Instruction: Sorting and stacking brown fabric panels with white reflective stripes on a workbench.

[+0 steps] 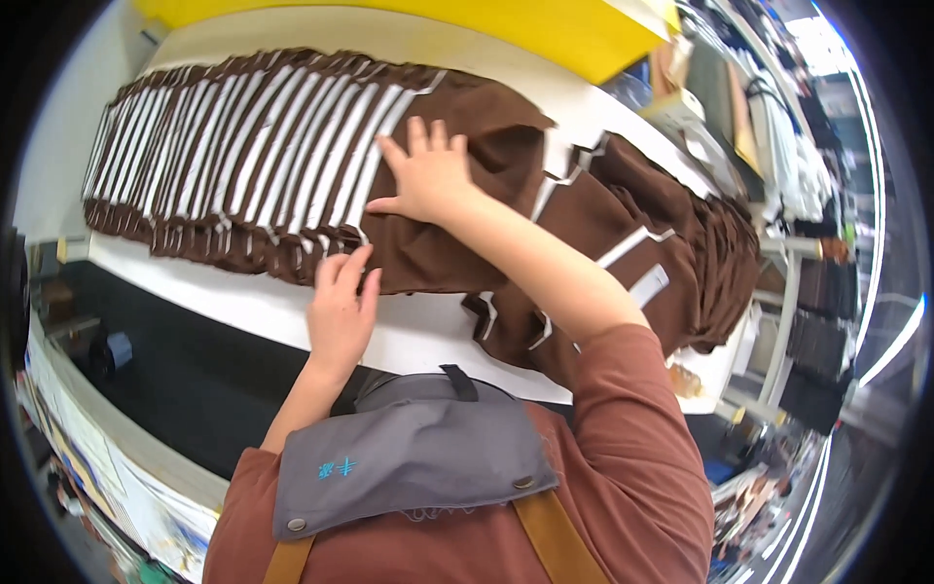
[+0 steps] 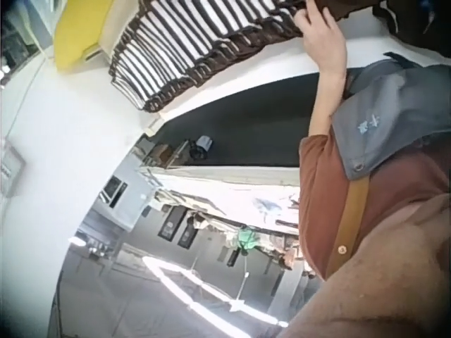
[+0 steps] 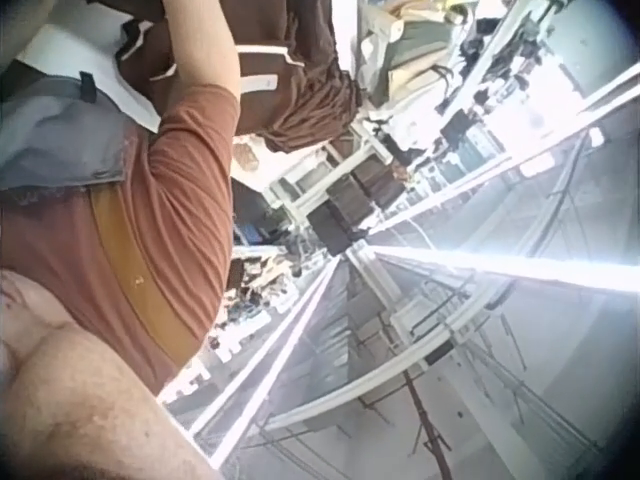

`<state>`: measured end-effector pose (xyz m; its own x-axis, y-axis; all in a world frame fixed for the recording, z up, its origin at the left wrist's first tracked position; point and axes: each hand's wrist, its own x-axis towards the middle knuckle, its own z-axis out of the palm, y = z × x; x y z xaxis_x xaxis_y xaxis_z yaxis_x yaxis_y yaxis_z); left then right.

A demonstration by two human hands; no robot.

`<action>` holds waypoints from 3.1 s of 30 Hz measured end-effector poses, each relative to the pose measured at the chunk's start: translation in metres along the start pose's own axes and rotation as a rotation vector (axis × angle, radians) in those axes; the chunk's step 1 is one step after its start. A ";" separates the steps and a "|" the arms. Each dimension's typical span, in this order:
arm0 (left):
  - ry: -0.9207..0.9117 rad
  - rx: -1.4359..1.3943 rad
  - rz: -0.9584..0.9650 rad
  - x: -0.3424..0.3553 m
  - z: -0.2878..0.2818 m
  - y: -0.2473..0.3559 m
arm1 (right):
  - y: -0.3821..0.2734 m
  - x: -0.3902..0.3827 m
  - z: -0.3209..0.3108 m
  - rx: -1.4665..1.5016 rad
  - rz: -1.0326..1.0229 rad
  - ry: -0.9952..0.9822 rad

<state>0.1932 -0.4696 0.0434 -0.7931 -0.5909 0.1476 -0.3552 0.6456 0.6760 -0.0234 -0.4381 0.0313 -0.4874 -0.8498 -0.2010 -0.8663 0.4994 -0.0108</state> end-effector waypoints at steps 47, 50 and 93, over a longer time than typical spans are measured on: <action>-0.524 -1.006 -0.391 -0.120 0.095 0.161 | 0.251 -0.340 -0.085 0.874 0.413 0.747; -0.622 -0.837 -0.233 -0.120 0.097 0.151 | 0.239 -0.346 -0.122 0.956 0.402 0.792; -0.121 -0.565 -0.120 -0.006 0.003 0.026 | 0.175 0.030 -0.039 0.921 0.253 0.196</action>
<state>0.1872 -0.4480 0.0582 -0.8264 -0.5630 -0.0142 -0.1531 0.2003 0.9677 -0.1935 -0.3826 0.0620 -0.7289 -0.6708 -0.1371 -0.3491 0.5364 -0.7684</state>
